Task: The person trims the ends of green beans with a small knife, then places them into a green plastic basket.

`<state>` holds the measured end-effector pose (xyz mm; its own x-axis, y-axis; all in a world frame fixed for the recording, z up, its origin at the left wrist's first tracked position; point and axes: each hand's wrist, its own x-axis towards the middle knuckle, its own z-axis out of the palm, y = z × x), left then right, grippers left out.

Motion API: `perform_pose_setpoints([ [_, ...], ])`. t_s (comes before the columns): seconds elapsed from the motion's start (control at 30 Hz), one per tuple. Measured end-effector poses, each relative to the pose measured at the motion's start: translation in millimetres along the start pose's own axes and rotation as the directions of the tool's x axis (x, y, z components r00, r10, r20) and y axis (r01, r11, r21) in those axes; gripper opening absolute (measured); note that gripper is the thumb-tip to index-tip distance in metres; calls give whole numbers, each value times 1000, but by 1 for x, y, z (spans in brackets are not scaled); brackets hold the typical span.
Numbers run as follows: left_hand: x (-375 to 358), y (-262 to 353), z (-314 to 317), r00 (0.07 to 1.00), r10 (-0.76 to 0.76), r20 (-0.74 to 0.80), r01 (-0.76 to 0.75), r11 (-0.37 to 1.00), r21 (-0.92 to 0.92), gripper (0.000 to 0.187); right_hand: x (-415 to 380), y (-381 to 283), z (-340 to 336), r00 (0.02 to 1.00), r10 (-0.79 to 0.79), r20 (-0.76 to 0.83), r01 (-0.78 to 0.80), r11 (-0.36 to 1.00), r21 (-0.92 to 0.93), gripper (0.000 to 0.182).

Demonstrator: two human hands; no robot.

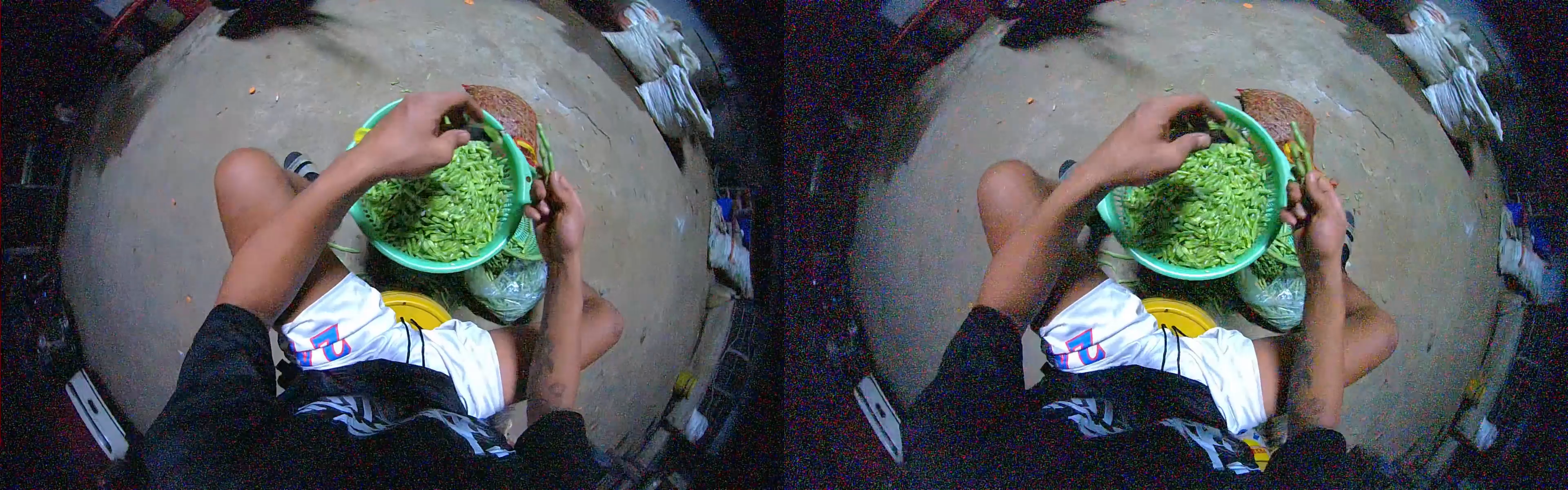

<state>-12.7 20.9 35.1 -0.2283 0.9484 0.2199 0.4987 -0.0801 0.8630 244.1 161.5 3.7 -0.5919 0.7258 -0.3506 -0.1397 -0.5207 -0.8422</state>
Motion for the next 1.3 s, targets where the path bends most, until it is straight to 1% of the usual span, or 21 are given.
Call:
perform_pose_setpoints([
  [0.03, 0, -5, 4, 999, 10, -32, -11, 999, -39, 32, -11, 3, 12, 999, 35, 12, -34, 999, -37, 30],
  [0.07, 0, -11, 6, 999, 0, -45, -2, 999, -34, 32, -18, 9, 16, 988, 77, 135, -81, 996, 28, 31],
  [0.13, -2, -15, 7, 988, -91, 122, 131, 915, -381, 32, -31, 22, 34, 990, 100, 96, -102, 994, 24, 32],
  [0.17, -3, -17, 9, 989, -23, 148, 95, 862, -498, 30, -32, 28, 36, 982, 122, 145, -122, 993, -5, 33],
  [0.27, -5, -33, 16, 982, -2, 188, 78, 914, -398, 31, -41, 38, 44, 965, 183, 186, -187, 982, 6, 33],
  [0.37, -11, -34, 13, 979, -7, 205, 96, 899, -427, 30, -46, 45, 43, 963, 227, 148, -235, 971, 42, 33],
  [0.47, -14, -41, 14, 976, -19, 216, 108, 906, -409, 31, -43, 55, 30, 978, 187, 97, -186, 982, -18, 27],
  [0.5, -15, -42, 15, 976, -24, 217, 101, 931, -352, 32, -43, 57, 31, 979, 190, 67, -191, 982, -2, 20],
  [0.53, -15, -42, 16, 975, -28, 219, 94, 951, -294, 32, -45, 57, 31, 978, 196, 65, -196, 981, -3, 20],
  [0.6, -17, -41, 20, 972, -37, 232, 102, 957, -272, 33, -49, 56, 30, 953, 267, 144, -281, 956, 84, 16],
  [0.67, -19, -39, 21, 968, -46, 246, 109, 963, -247, 33, -52, 62, 29, 955, 255, 152, -270, 959, 87, 18],
  [0.73, -18, -42, 24, 946, -114, 305, 216, 921, -325, 33, -55, 66, 28, 957, 245, 158, -261, 961, 88, 21],
  [0.77, -15, -45, 19, 958, -20, 285, 100, 957, -271, 31, -58, 67, 29, 963, 229, 139, -244, 964, 104, 18],
  [0.8, -15, -48, 14, 962, 14, 274, 73, 950, -304, 29, -59, 67, 28, 970, 212, 119, -226, 967, 119, 15],
  [0.87, -10, -55, 1, 960, -69, 273, 158, 935, -317, 29, -61, 68, 25, 974, 207, 95, -218, 969, 118, 15],
  [0.9, -8, -55, -2, 953, -68, 294, 188, 897, -400, 33, -61, 68, 24, 978, 196, 71, -204, 972, 117, 15],
  [1.0, -12, -46, 14, 944, -72, 322, 171, 941, -291, 37, -61, 68, 23, 975, 199, 100, -211, 969, 128, 14],
  [1.03, -15, -37, 19, 944, -33, 328, 111, 968, -223, 40, -62, 69, 24, 975, 200, 97, -211, 969, 129, 14],
  [1.13, -15, -38, 24, 936, 32, 350, 54, 971, -234, 35, -64, 70, 25, 969, 235, 79, -244, 962, 125, 15],
  [1.2, -11, -45, 14, 938, -19, 347, 121, 954, -275, 31, -65, 67, 25, 974, 221, 60, -226, 966, 125, 14],
  [1.3, -7, -46, 9, 957, 7, 290, 69, 965, -252, 32, -65, 68, 20, 977, 203, 68, -211, 967, 142, 14],
])
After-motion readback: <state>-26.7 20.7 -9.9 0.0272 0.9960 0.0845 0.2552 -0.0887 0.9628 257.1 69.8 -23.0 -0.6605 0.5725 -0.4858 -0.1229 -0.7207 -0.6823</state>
